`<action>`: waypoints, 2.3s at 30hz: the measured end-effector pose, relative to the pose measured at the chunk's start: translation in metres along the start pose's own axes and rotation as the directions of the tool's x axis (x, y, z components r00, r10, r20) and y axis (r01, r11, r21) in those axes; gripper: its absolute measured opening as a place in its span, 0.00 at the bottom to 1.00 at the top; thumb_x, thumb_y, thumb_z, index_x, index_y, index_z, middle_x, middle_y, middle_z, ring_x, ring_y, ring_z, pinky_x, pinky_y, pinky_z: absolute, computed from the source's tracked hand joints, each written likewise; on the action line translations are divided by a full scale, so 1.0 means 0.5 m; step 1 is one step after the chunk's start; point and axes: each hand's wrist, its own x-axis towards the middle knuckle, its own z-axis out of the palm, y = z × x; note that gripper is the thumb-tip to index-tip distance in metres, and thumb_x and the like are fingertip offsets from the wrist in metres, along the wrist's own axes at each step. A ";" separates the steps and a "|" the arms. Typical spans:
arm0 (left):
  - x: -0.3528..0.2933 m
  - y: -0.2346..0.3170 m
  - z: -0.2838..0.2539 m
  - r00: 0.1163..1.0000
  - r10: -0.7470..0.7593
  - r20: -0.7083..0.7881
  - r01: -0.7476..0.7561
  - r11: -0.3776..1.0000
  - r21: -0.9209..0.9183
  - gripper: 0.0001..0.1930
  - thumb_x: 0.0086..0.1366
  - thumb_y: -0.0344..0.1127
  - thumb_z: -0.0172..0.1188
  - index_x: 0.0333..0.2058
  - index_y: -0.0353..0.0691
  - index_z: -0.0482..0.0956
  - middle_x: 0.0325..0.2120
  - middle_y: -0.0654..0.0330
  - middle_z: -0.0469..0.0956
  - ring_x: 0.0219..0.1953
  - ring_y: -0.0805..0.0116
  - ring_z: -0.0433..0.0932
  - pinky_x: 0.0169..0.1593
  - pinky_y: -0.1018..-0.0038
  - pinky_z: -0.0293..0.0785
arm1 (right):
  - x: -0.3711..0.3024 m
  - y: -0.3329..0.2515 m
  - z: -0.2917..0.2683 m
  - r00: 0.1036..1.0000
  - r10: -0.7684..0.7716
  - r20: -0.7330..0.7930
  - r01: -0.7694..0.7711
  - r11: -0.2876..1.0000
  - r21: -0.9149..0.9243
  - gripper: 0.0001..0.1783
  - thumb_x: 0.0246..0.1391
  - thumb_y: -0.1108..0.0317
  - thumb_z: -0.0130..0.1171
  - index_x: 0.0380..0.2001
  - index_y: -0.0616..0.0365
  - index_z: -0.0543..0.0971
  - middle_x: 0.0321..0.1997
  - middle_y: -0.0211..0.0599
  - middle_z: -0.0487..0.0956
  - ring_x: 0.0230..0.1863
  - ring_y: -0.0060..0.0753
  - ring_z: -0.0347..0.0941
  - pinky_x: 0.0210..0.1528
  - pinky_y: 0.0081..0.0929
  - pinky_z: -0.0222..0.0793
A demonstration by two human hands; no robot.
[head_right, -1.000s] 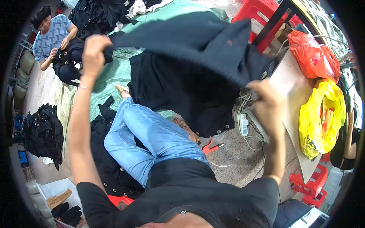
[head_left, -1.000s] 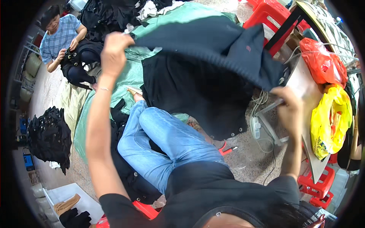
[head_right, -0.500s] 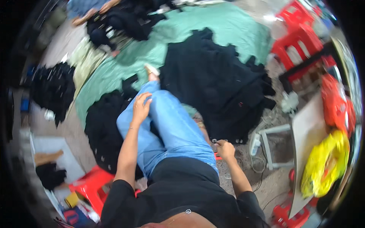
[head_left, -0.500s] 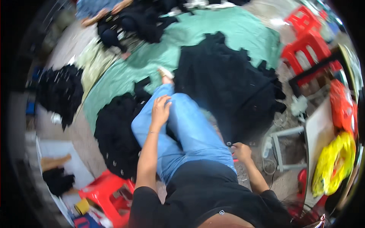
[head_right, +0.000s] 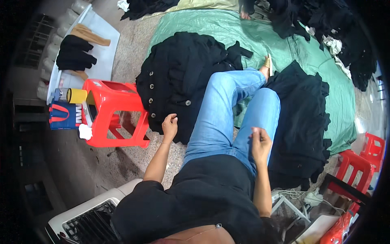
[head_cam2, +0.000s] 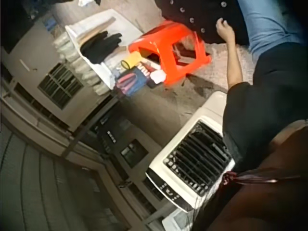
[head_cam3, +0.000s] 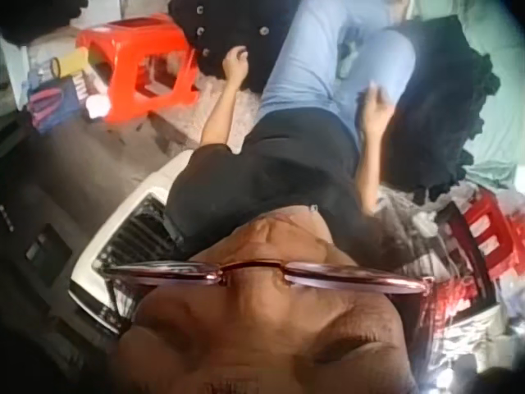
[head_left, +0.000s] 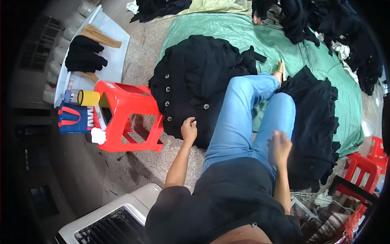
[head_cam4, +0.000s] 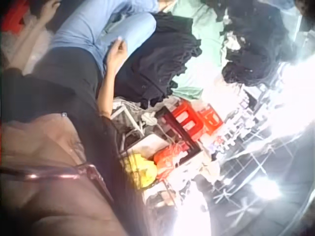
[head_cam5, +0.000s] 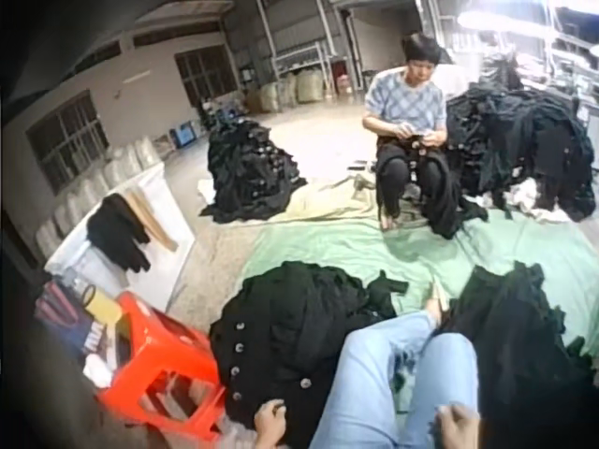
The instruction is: The person trims loose threads from grommets on black garments using thread snips. They shake out and place each finished garment onto a pile before picking up another garment to trim.
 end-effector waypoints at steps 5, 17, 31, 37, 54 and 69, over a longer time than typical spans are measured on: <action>0.034 0.031 0.050 0.980 0.141 -0.141 -0.138 0.990 0.031 0.08 0.60 0.29 0.64 0.39 0.41 0.82 0.37 0.55 0.80 0.42 0.52 0.78 0.47 0.61 0.74 | -0.017 0.026 0.055 0.978 -0.073 0.195 0.109 0.977 -0.181 0.12 0.64 0.66 0.60 0.34 0.65 0.82 0.23 0.27 0.77 0.24 0.15 0.68 0.27 0.20 0.64; 0.231 -0.057 0.021 0.836 -0.308 -0.455 0.484 0.804 0.345 0.28 0.61 0.39 0.66 0.58 0.50 0.67 0.62 0.47 0.65 0.64 0.42 0.63 0.58 0.34 0.63 | -0.017 -0.004 0.057 0.982 -0.051 0.180 0.107 0.942 -0.317 0.12 0.63 0.66 0.61 0.33 0.66 0.82 0.23 0.30 0.78 0.24 0.17 0.72 0.28 0.22 0.67; 0.208 0.000 -0.087 0.832 -0.520 -0.192 0.473 0.847 -0.244 0.19 0.56 0.37 0.73 0.41 0.39 0.76 0.40 0.56 0.82 0.39 0.60 0.79 0.45 0.67 0.72 | -0.023 -0.003 0.070 0.978 -0.088 0.191 0.136 0.958 -0.253 0.13 0.63 0.64 0.62 0.32 0.64 0.83 0.20 0.29 0.78 0.23 0.16 0.70 0.27 0.22 0.65; 0.073 0.376 -0.101 0.938 -0.057 0.341 0.340 0.339 -0.877 0.08 0.61 0.29 0.68 0.38 0.38 0.80 0.32 0.66 0.78 0.31 0.73 0.78 0.37 0.74 0.75 | -0.054 -0.083 0.043 0.978 -0.088 0.191 0.073 0.994 0.082 0.15 0.60 0.67 0.64 0.49 0.59 0.80 0.39 0.30 0.82 0.30 0.15 0.72 0.29 0.15 0.68; -0.089 0.614 -0.125 0.427 0.684 0.591 -0.262 0.719 -0.644 0.15 0.69 0.33 0.57 0.42 0.23 0.80 0.38 0.48 0.83 0.37 0.63 0.80 0.42 0.69 0.77 | -0.176 -0.216 0.024 0.787 -0.602 -0.133 0.616 0.777 0.128 0.30 0.55 0.63 0.63 0.60 0.48 0.69 0.31 0.46 0.80 0.33 0.48 0.80 0.35 0.41 0.70; 0.122 0.395 0.008 0.337 0.762 0.552 -0.791 0.547 -0.273 0.20 0.63 0.41 0.65 0.48 0.33 0.79 0.37 0.39 0.80 0.38 0.41 0.79 0.44 0.57 0.76 | -0.150 -0.191 0.009 0.599 -0.797 -0.074 0.800 0.593 0.088 0.09 0.64 0.66 0.53 0.36 0.61 0.69 0.25 0.44 0.72 0.29 0.48 0.71 0.37 0.43 0.66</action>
